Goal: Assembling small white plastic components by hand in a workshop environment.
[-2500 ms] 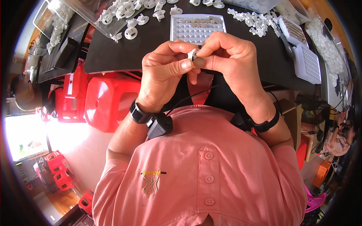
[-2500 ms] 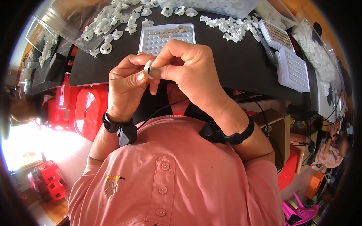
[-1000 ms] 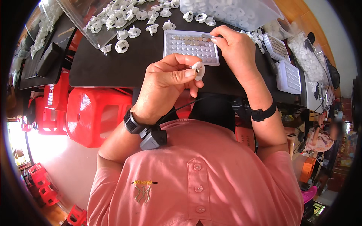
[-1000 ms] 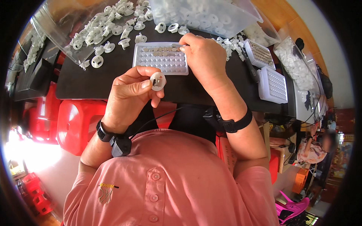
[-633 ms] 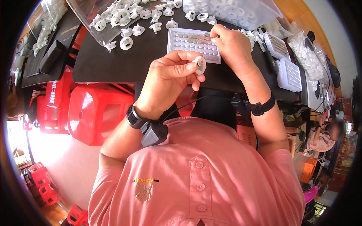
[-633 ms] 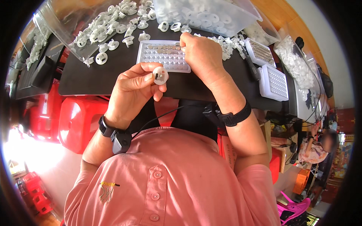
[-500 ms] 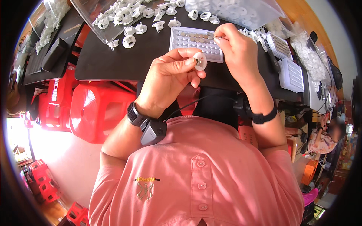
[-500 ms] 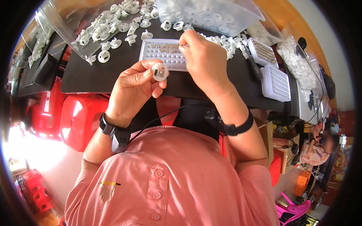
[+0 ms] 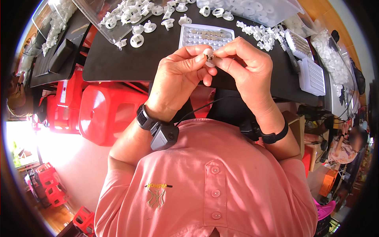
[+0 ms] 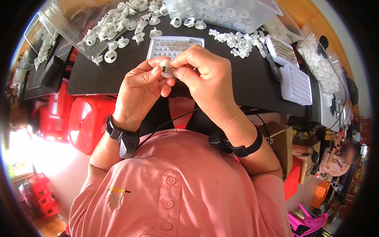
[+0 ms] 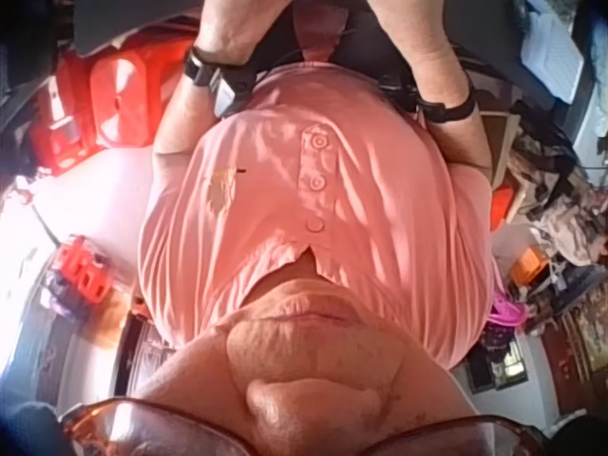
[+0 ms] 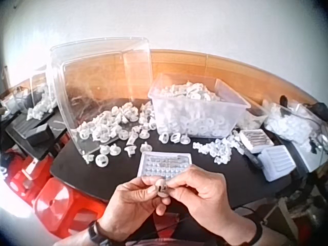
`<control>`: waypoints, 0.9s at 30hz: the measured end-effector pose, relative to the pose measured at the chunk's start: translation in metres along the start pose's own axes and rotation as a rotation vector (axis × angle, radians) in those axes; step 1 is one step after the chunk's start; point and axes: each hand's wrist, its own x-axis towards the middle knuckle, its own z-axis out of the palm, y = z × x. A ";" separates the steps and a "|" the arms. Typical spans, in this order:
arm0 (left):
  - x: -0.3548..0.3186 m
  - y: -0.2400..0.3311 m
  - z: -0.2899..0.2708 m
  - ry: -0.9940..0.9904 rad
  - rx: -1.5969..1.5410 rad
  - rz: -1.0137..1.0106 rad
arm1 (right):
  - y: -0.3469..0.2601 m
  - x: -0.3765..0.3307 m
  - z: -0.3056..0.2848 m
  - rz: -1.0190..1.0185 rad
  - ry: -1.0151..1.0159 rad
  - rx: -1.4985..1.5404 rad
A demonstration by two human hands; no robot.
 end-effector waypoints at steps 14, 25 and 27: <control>-0.002 -0.005 0.000 0.022 0.002 0.072 | -0.018 0.003 0.003 0.366 -0.036 0.339; -0.002 -0.008 0.002 0.050 0.078 0.144 | 0.001 0.018 -0.001 0.564 -0.087 0.439; -0.002 -0.008 0.002 0.066 0.079 0.139 | 0.003 0.019 -0.001 0.630 -0.109 0.519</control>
